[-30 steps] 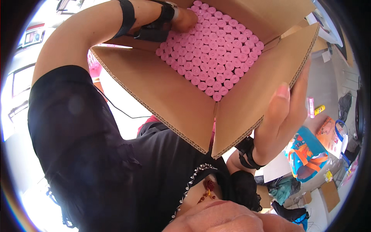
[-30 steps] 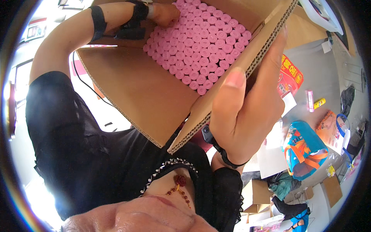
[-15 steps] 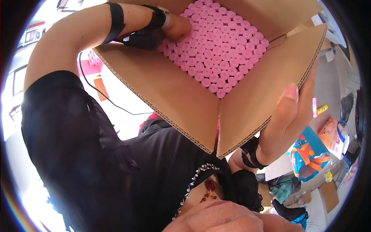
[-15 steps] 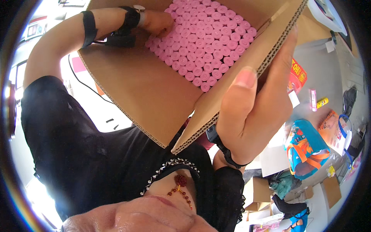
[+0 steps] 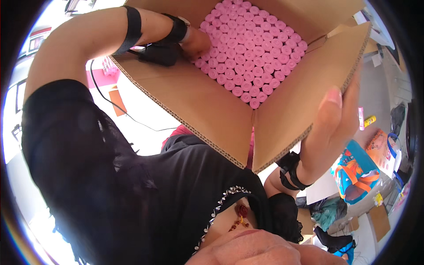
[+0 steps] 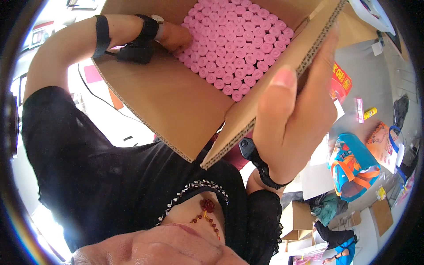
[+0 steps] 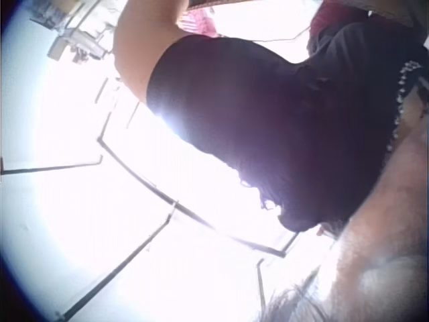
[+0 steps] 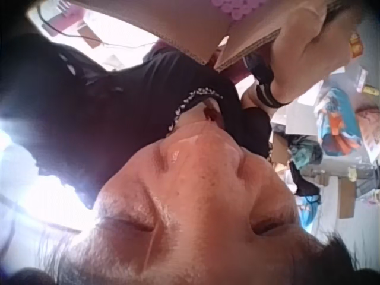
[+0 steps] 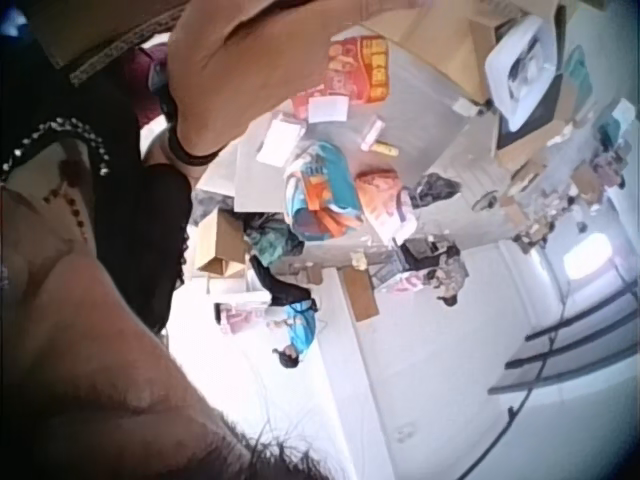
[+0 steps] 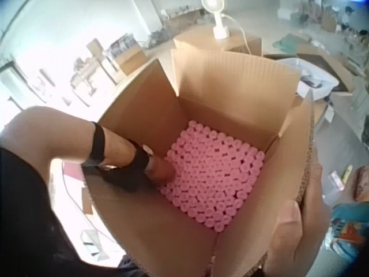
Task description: The recorder is packing small pink glue sticks or cosmetic bottles into cardboard boxes and organizing them.
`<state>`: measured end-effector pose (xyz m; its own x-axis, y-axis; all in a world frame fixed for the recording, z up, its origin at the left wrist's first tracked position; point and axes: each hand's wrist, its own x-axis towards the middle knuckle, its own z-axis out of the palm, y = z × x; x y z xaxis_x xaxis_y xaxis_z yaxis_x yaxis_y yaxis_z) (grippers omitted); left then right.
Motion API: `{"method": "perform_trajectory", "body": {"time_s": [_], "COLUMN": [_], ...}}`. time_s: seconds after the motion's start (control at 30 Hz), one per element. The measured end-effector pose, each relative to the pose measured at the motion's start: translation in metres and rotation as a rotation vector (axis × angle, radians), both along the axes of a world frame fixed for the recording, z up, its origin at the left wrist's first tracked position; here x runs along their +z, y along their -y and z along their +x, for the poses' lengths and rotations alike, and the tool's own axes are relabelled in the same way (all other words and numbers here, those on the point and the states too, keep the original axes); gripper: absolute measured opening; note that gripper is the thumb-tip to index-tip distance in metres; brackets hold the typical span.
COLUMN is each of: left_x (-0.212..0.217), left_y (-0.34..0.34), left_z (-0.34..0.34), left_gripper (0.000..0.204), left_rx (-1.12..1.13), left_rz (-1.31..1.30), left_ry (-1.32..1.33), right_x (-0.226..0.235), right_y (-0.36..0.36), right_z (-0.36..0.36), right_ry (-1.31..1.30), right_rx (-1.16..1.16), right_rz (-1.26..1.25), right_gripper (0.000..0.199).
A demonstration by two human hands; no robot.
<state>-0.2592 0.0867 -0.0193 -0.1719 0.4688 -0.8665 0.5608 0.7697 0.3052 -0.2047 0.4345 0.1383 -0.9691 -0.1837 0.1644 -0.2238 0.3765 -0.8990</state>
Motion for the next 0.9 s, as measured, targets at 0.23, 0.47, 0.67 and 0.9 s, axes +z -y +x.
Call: {"method": "perform_trajectory", "body": {"time_s": [0.23, 0.47, 0.67, 0.9], "left_x": [0.016, 0.009, 0.014, 0.0], "left_y": [-0.01, -0.015, -0.043, -0.036], "left_z": [-0.011, -0.012, -0.023, -0.032], "left_gripper": [0.01, 0.013, 0.017, 0.019], "left_rx": [0.022, 0.561, 0.431, 0.349], "left_rz": [0.034, -0.089, -0.107, -0.154], "left_ry": [0.046, 0.498, 0.385, 0.553], "right_x": [-0.005, -0.009, -0.019, -0.009], "right_y": [0.001, 0.0, 0.002, -0.001], "right_z": [-0.002, -0.004, -0.006, -0.006], "right_ry": [-0.103, -0.117, -0.144, -0.107], "right_rx": [-0.059, -0.027, -0.043, -0.033], "right_rz": [-0.018, 0.003, -0.078, 0.003], "right_gripper": [0.057, 0.055, 0.06, 0.06]}}
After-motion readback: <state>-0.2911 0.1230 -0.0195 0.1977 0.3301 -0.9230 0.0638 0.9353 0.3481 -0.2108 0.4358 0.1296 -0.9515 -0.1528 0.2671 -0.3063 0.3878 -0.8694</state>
